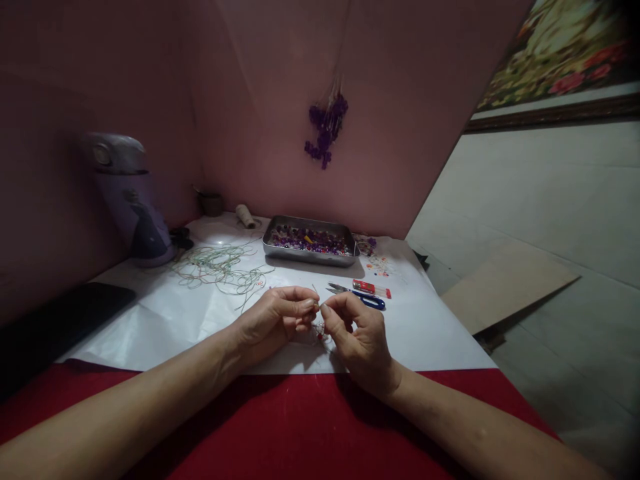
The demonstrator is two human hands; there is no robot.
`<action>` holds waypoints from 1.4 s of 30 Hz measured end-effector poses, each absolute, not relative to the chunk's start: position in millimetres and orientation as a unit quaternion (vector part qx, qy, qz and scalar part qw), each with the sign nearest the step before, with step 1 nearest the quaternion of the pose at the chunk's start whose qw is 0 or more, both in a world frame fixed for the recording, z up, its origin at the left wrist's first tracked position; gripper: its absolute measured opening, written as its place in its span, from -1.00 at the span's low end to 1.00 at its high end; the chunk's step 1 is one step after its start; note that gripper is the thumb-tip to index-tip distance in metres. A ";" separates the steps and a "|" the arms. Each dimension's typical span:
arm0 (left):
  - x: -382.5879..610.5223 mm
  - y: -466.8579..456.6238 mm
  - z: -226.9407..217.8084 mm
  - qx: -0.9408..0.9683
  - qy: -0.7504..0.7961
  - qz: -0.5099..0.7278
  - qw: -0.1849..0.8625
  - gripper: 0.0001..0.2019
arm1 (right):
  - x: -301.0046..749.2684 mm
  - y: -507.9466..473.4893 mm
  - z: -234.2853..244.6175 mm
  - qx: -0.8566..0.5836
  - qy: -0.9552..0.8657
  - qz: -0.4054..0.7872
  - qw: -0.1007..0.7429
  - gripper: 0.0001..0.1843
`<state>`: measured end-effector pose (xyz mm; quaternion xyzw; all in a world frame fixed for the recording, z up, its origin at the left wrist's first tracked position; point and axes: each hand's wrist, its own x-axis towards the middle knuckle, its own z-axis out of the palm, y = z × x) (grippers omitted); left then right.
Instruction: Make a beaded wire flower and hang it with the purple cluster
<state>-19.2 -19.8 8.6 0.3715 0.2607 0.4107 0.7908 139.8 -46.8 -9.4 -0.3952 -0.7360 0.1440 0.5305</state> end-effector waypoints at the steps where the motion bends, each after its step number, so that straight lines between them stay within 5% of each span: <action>1: -19.2 -19.9 8.7 0.371 0.261 0.410 0.791 -0.90 | 139.7 -46.9 -9.1 -0.394 -0.735 0.145 0.532 -0.86; 42: -19.2 -21.5 9.6 0.400 0.274 0.415 0.770 -0.90 | 139.6 -47.1 -8.2 -0.410 -0.730 0.122 0.533 -0.85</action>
